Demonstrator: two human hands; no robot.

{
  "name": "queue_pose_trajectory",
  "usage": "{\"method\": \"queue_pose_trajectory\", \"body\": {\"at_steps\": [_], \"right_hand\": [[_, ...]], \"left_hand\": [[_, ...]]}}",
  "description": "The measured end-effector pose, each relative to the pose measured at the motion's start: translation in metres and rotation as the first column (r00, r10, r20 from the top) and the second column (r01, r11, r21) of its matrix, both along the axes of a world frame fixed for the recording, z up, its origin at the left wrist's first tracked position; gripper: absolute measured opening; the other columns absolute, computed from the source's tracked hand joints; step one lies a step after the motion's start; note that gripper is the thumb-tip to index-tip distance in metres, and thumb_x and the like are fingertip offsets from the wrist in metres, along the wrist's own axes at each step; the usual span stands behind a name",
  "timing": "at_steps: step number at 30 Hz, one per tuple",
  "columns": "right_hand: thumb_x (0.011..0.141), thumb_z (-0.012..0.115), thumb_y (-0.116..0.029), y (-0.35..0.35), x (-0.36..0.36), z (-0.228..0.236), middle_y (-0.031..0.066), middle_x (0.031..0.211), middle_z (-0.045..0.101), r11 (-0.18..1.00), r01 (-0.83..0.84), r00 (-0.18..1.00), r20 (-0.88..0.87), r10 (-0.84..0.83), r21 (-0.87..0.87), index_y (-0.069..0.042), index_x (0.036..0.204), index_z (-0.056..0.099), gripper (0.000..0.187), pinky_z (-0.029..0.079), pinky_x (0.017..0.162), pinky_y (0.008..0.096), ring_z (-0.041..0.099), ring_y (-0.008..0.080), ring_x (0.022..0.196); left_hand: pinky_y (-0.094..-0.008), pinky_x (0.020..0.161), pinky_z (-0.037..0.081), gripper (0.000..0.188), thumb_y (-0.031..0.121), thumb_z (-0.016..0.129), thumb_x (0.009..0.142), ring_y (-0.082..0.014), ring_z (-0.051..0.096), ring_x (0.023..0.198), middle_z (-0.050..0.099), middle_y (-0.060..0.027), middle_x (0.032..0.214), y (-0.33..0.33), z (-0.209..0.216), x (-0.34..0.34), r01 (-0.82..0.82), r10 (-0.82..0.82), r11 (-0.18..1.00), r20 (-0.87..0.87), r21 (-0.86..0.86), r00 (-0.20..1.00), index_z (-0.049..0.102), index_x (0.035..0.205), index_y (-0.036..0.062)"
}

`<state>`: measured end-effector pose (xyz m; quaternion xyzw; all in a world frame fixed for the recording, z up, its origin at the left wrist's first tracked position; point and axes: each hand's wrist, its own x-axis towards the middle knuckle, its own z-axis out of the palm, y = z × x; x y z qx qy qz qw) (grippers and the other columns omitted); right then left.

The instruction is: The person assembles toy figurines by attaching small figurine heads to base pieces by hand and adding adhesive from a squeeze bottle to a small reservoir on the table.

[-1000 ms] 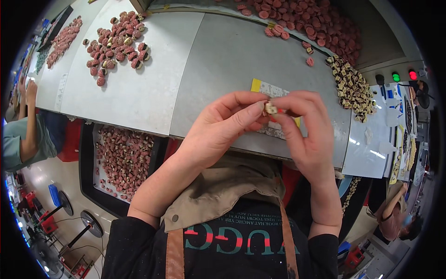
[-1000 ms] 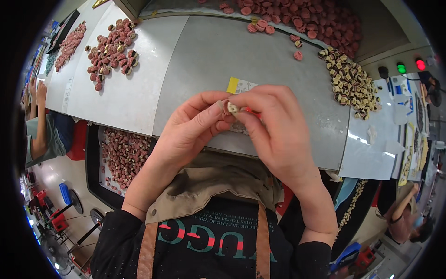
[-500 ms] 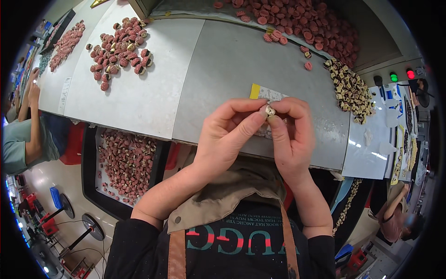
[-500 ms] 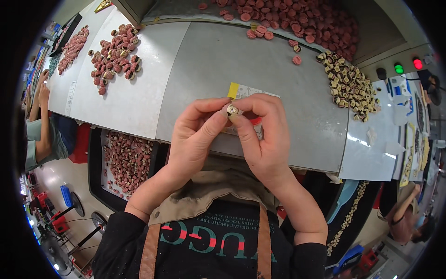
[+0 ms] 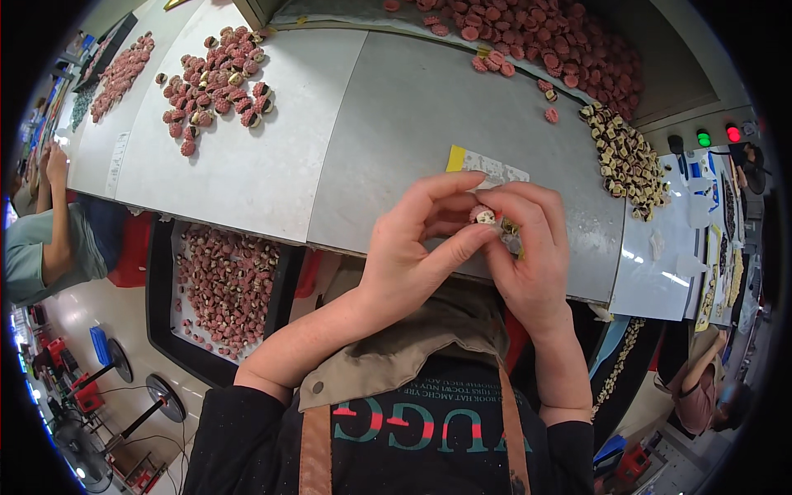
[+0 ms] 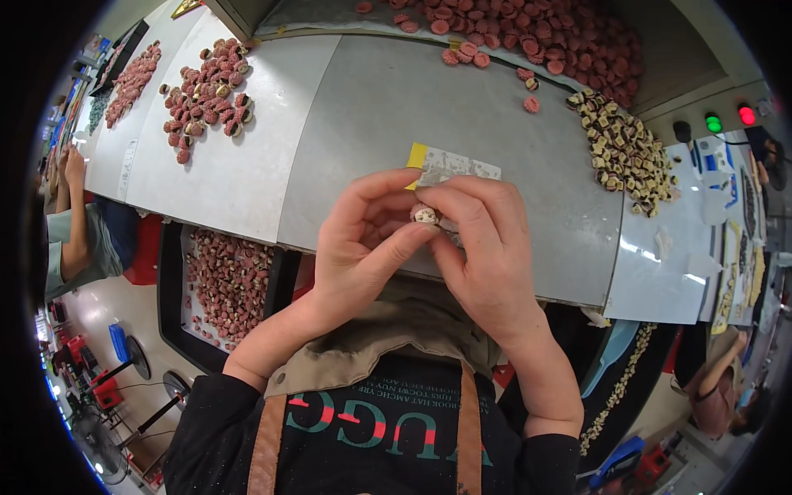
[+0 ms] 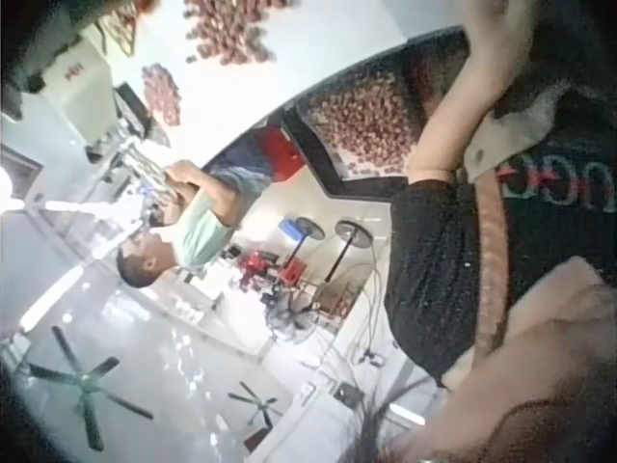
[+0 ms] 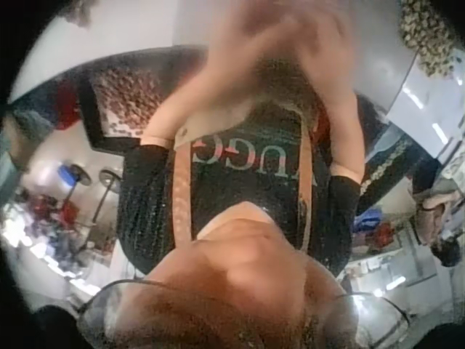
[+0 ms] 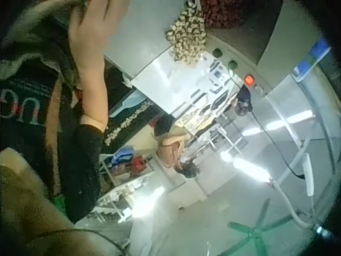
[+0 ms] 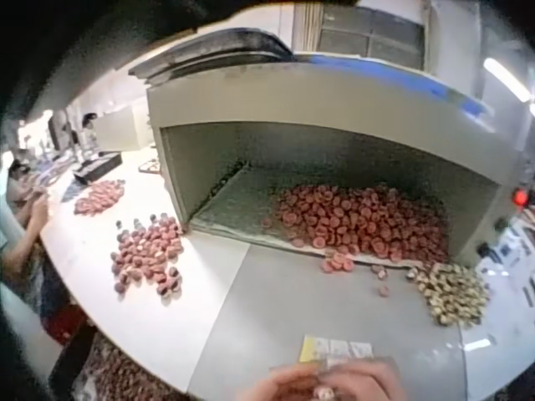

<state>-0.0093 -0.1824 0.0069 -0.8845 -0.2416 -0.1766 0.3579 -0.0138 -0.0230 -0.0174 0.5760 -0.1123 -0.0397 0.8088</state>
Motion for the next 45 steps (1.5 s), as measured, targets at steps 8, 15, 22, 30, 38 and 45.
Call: {"method": "queue_pose_trajectory", "body": {"at_steps": [8, 15, 22, 30, 38, 45], "right_hand": [[0.074, 0.071, 0.003, -0.007, -0.002, -0.006, 0.012, 0.105, 0.06, 0.999, -0.022, 1.0, 0.004, 0.022, 0.026, -0.003, 0.104, 0.064, 0.031, 0.049, 0.082, 0.0356, 0.059, 0.0279, 0.095], [0.079, 0.07, -0.004, -0.037, 0.01, 0.013, 0.0127, 0.111, 0.061, 0.992, -0.029, 0.993, -0.113, 0.015, -0.123, -0.004, 0.109, 0.064, 0.031, 0.049, 0.087, 0.0366, 0.058, 0.0301, 0.101], [0.088, 0.06, -0.005, -0.123, 0.083, 0.013, 0.0135, 0.107, 0.061, 0.928, 0.251, 0.968, 0.039, -0.25, -0.276, -0.002, 0.111, 0.061, 0.023, 0.049, 0.084, 0.0366, 0.059, 0.031, 0.098], [0.085, 0.061, -0.004, -0.123, 0.131, -0.013, 0.0145, 0.1, 0.061, 0.777, 0.323, 0.946, 0.211, -0.247, -0.54, -0.002, 0.104, 0.062, 0.019, 0.049, 0.08, 0.0404, 0.06, 0.0327, 0.093], [0.085, 0.063, -0.002, -0.097, 0.047, 0.005, 0.0099, 0.099, 0.057, 0.983, 0.142, 0.94, -0.295, -0.171, -0.116, -0.002, 0.106, 0.059, 0.021, 0.049, 0.078, 0.0322, 0.059, 0.0237, 0.085], [0.086, 0.065, -0.005, -0.094, 0.032, 0.005, 0.0084, 0.106, 0.056, 0.98, 0.171, 0.949, -0.25, -0.193, -0.107, -0.004, 0.115, 0.058, 0.03, 0.049, 0.078, 0.0301, 0.057, 0.0206, 0.085]], "left_hand": [[-0.028, 0.08, 0.056, 0.039, 0.003, 0.066, 0.09, -0.0134, 0.066, 0.095, 0.065, -0.0102, 0.107, -0.002, -0.003, 0.002, -0.03, 0.003, 0.99, 0.186, 0.141, 0.982, 0.052, 0.126, 0.0014], [-0.0353, 0.079, 0.052, 0.028, 0.006, 0.068, 0.084, -0.0283, 0.064, 0.088, 0.066, -0.013, 0.1, 0.048, 0.012, 0.024, -0.341, -0.051, 0.537, 0.434, 0.772, 0.9, 0.061, 0.111, 0.0039], [-0.0405, 0.092, 0.045, 0.027, 0.004, 0.064, 0.082, -0.0298, 0.058, 0.106, 0.063, -0.0104, 0.112, 0.081, 0.026, 0.069, -0.616, -0.155, 0.178, 0.64, 0.767, 0.752, 0.062, 0.109, 0.0069], [-0.041, 0.079, 0.052, 0.022, 0.015, 0.066, 0.081, -0.0281, 0.062, 0.095, 0.061, -0.0103, 0.097, -0.08, 0.005, 0.15, -0.295, -0.29, 0.666, 0.602, 0.685, 0.744, 0.063, 0.102, 0.0087], [-0.0376, 0.076, 0.05, 0.021, 0.012, 0.063, 0.08, -0.0287, 0.061, 0.085, 0.059, -0.0121, 0.094, -0.023, -0.001, 0.147, -0.128, -0.348, 0.622, 0.419, 0.772, 0.839, 0.064, 0.099, 0.0031], [-0.024, 0.073, 0.049, 0.021, 0.015, 0.066, 0.091, -0.0106, 0.061, 0.084, 0.063, -0.0036, 0.094, 0.05, 0.026, 0.08, 0.084, -0.05, 0.913, -0.095, 0.399, 0.994, 0.063, 0.108, 0.0019]]}}
